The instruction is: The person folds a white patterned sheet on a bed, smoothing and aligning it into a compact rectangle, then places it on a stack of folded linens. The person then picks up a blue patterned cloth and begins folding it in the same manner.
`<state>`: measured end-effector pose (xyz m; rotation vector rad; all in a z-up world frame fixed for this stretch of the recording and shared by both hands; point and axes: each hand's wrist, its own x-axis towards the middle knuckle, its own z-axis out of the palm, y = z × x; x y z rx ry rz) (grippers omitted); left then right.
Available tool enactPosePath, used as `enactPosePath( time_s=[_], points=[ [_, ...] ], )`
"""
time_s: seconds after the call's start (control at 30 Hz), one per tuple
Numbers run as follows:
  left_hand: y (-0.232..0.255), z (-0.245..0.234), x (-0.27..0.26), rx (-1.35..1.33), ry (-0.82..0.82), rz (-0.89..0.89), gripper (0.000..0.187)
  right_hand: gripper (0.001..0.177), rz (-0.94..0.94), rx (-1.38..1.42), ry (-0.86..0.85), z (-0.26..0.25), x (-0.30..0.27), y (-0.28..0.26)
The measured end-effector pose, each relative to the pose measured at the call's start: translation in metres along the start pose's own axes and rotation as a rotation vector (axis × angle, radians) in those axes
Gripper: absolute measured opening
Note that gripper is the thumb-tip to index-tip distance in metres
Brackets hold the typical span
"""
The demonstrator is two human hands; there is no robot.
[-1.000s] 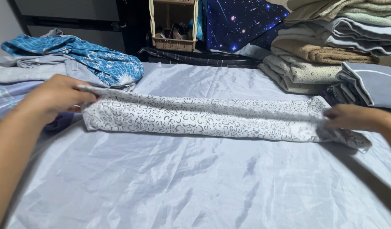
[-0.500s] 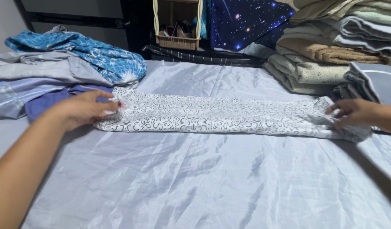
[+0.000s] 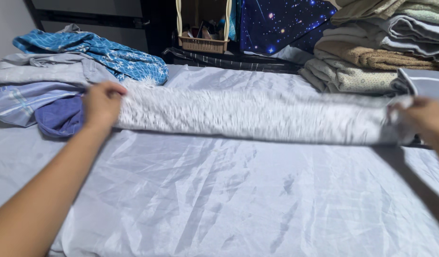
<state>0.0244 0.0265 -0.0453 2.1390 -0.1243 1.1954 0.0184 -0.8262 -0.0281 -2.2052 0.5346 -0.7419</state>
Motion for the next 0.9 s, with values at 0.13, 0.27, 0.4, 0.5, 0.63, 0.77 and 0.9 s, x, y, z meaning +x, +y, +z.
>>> enactPosePath(
  time_s=[0.13,0.27,0.4,0.5,0.63,0.77,0.9],
  points=[
    [0.005,0.001,-0.015,0.119,-0.193,-0.126,0.03,0.039,-0.116,-0.318,-0.078,0.017,-0.015,0.023],
    [0.008,-0.017,-0.014,0.065,-0.096,-0.067,0.036,0.037,-0.48,0.034,0.093,0.019,-0.002,0.042],
    [0.012,-0.019,-0.007,0.126,-0.13,0.039,0.035,0.036,-0.394,-0.456,0.159,0.012,-0.014,0.034],
    [0.005,-0.017,-0.005,0.208,-0.256,-0.182,0.036,0.038,-0.33,-0.791,0.054,0.015,-0.045,0.011],
    [0.0,-0.025,-0.005,0.457,-0.4,-0.161,0.04,0.041,-0.203,-1.029,-0.047,0.007,-0.081,-0.042],
    [0.049,-0.011,-0.012,0.506,-0.245,0.129,0.045,0.044,-0.554,-1.345,0.377,0.018,-0.128,-0.115],
    [0.163,0.099,-0.062,-0.152,-0.563,0.166,0.052,0.018,-1.114,-0.92,-0.028,0.129,-0.192,-0.213]
  ],
)
